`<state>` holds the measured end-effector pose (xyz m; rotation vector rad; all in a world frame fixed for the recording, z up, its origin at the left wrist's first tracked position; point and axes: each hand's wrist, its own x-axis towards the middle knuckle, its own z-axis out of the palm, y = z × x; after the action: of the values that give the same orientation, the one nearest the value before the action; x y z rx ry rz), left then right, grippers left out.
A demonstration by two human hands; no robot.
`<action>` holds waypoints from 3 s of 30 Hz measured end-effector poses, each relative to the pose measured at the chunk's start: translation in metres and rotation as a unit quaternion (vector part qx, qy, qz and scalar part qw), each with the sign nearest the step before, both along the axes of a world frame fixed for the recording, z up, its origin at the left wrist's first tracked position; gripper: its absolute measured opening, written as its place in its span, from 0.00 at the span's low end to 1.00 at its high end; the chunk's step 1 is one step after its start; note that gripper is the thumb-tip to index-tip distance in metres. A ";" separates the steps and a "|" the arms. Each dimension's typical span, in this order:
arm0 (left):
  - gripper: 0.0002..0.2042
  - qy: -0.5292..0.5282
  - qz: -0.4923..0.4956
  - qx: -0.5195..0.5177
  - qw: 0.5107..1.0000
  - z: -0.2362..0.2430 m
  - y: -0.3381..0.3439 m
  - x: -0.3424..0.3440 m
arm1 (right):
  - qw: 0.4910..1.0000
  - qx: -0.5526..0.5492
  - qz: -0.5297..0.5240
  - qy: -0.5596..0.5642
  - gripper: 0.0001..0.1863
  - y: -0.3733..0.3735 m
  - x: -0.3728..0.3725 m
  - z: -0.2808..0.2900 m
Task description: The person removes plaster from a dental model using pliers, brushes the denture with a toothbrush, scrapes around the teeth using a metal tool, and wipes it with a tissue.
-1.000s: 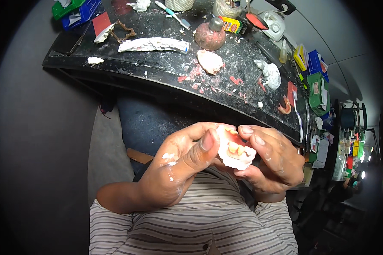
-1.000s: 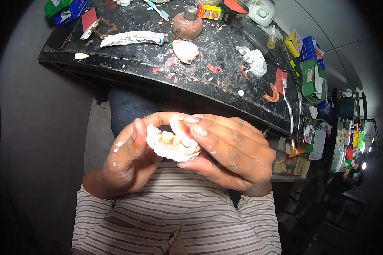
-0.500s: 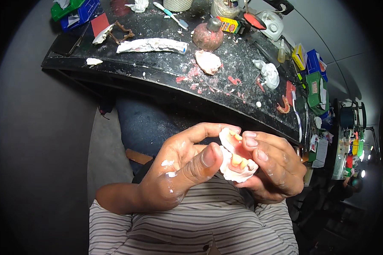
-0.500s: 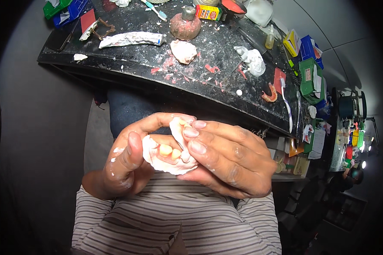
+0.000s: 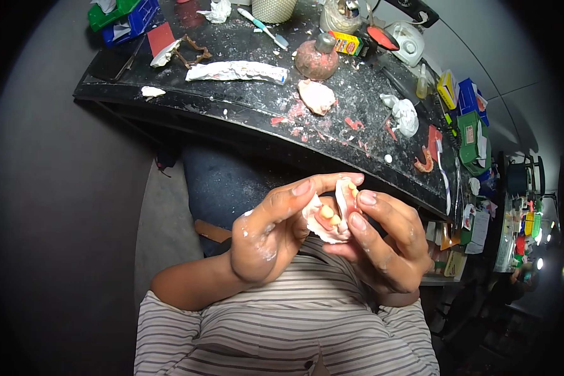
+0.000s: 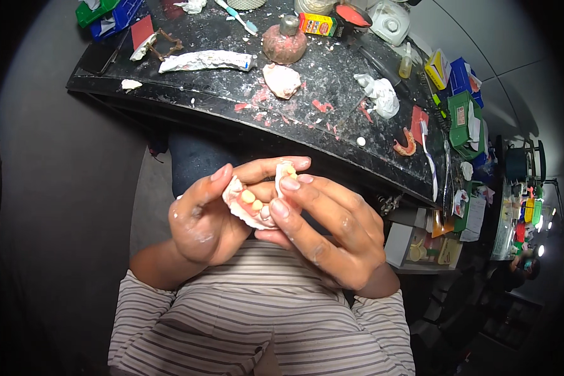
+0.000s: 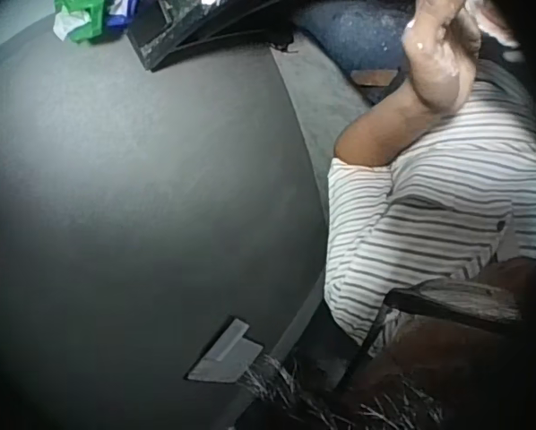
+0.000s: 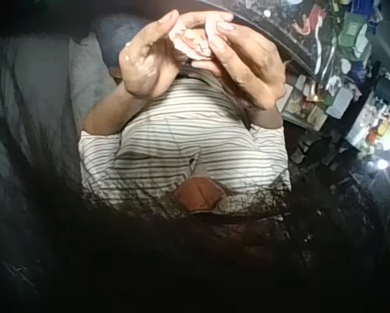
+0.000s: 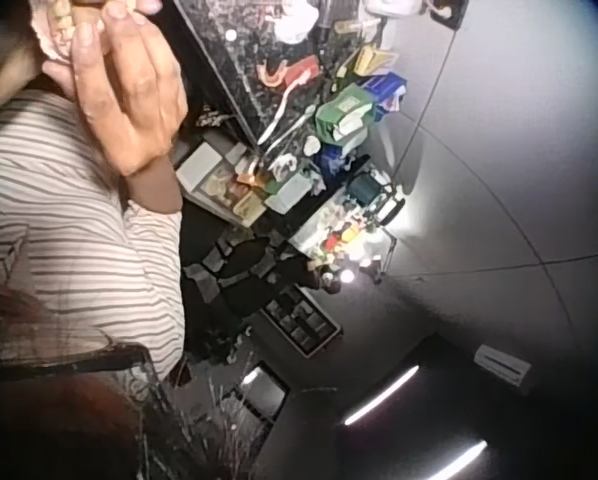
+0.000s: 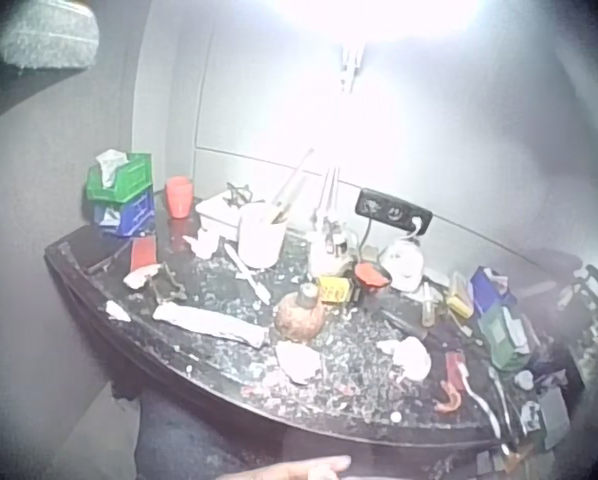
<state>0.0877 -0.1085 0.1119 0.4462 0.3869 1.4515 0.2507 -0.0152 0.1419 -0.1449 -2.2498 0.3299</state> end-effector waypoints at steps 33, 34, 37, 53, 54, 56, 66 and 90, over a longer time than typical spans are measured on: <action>0.44 -0.126 0.007 -0.016 0.992 -0.046 0.027 -0.018 | 0.963 -0.136 -0.220 -0.075 0.09 0.069 0.065 0.000; 0.44 -0.133 0.004 -0.013 0.991 -0.046 0.027 -0.018 | 0.963 -0.136 -0.221 -0.077 0.09 0.069 0.065 0.001; 0.44 -0.125 -0.007 0.004 0.992 -0.045 0.028 -0.018 | 0.963 -0.137 -0.216 -0.087 0.09 0.070 0.067 0.002; 0.43 -0.043 0.041 -0.039 0.997 -0.046 0.028 -0.013 | 0.784 -0.092 -0.572 -0.225 0.07 0.173 0.192 -0.077; 0.42 -0.027 0.049 -0.052 0.997 -0.048 0.028 -0.011 | 0.794 -0.114 -0.576 -0.157 0.05 0.168 0.186 -0.078; 0.39 0.053 0.080 -0.080 0.992 -0.047 0.025 -0.007 | 0.832 -0.250 -0.491 -0.058 0.05 0.151 0.166 -0.060; 0.28 0.197 0.113 -0.141 0.964 -0.047 0.030 0.016 | 0.993 -0.034 -0.064 -0.091 0.07 0.027 0.042 -0.006; 0.24 0.196 0.072 -0.166 0.964 -0.055 0.029 0.015 | 0.981 0.047 -0.122 -0.144 0.08 0.038 0.050 0.002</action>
<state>0.1030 -0.0793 0.0566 0.4385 0.9815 1.4007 0.3008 0.0229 0.1438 -0.4395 -2.4935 0.0728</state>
